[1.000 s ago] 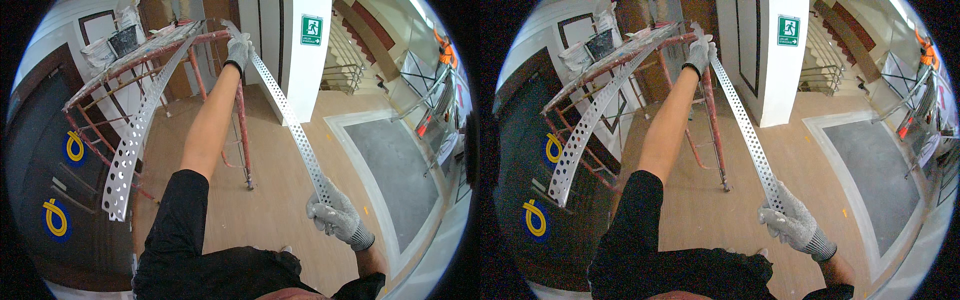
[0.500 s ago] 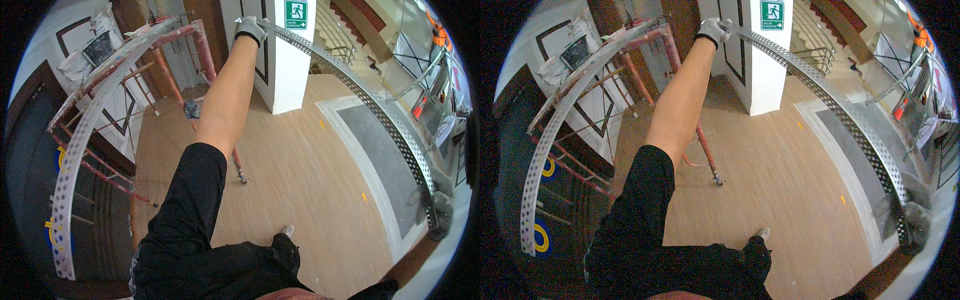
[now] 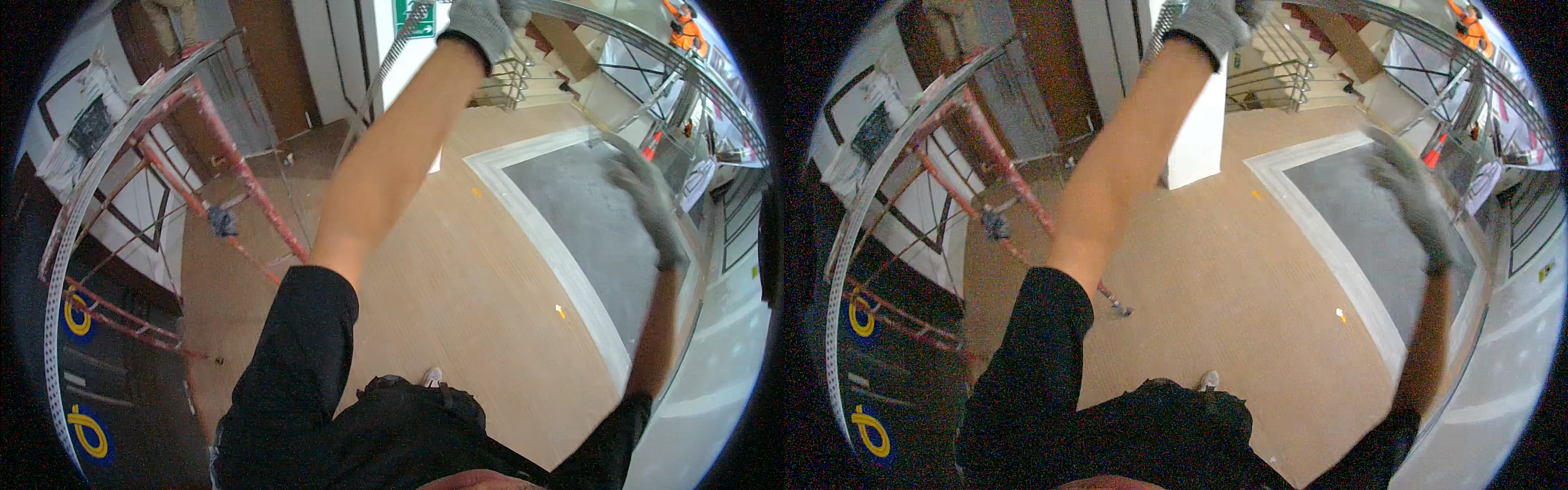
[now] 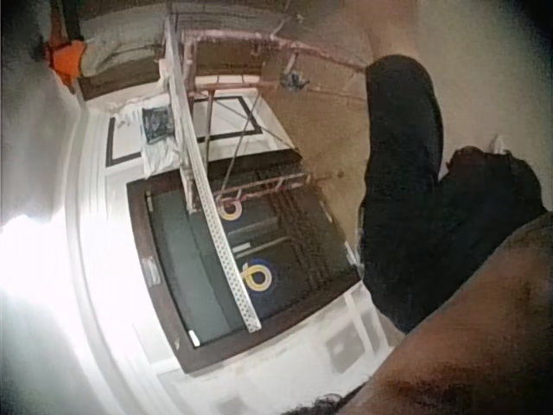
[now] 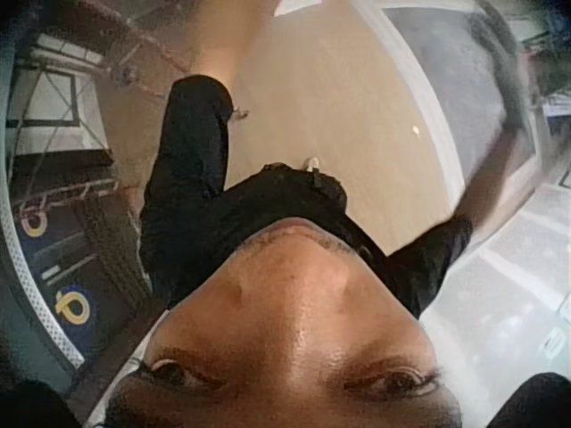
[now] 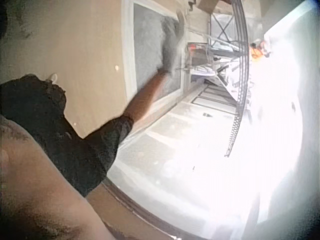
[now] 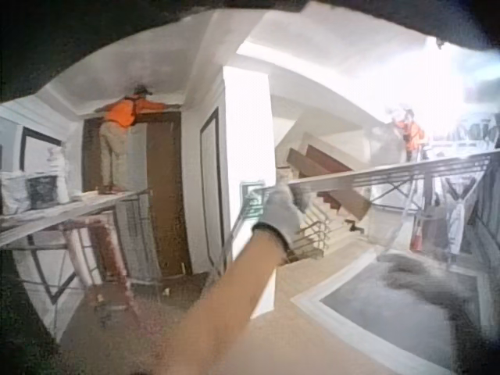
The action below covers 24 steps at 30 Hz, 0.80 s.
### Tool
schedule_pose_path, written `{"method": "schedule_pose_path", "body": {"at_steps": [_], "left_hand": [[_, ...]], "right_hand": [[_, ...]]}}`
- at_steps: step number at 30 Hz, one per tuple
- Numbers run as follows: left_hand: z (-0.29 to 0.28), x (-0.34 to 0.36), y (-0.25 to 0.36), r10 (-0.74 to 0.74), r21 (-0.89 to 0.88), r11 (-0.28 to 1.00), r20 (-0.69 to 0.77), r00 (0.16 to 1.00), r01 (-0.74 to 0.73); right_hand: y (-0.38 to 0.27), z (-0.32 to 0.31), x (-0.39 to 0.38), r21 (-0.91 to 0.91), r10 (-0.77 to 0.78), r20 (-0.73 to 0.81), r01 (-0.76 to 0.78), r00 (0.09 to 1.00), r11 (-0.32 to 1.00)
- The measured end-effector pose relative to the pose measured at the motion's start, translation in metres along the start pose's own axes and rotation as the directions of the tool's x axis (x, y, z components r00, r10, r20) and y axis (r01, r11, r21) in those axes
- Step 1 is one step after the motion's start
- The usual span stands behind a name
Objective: The person holds a long piece of perforated corner bead by hand, climbs onto a scaffold, and uses a tape measure and snips to measure and cut the metal strip.
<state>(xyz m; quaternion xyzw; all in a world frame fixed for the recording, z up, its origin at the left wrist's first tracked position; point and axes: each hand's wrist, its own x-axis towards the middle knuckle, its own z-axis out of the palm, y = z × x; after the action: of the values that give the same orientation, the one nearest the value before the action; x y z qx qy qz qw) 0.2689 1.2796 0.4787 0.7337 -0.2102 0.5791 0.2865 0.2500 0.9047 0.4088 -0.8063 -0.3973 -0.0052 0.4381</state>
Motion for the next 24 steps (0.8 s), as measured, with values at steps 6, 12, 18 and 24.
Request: {"method": "schedule_pose_path", "body": {"at_steps": [6, 12, 18, 24], "left_hand": [[0.096, -0.009, 0.110, -0.351, -0.727, 0.636, 0.026, 0.936, 0.258], [0.084, -0.011, 0.138, -0.657, -0.819, -0.176, 0.511, 0.554, 0.547], [0.053, -0.071, 0.100, -0.470, -0.695, -0.337, 0.708, 0.526, 0.635], [0.026, -0.275, -0.029, -0.654, -0.641, -0.643, 0.744, 0.133, 0.419]], "right_hand": [[0.014, 0.110, 0.154, 0.137, -0.136, -0.316, 0.187, 0.939, 0.973], [0.004, 0.106, 0.200, 0.291, -0.147, -0.555, 0.356, 0.819, 0.888], [-0.019, 0.087, 0.193, 0.233, -0.148, -0.716, 0.433, 0.682, 0.870], [-0.037, 0.066, 0.148, 0.142, -0.084, -0.835, 0.360, 0.543, 0.922]]}}
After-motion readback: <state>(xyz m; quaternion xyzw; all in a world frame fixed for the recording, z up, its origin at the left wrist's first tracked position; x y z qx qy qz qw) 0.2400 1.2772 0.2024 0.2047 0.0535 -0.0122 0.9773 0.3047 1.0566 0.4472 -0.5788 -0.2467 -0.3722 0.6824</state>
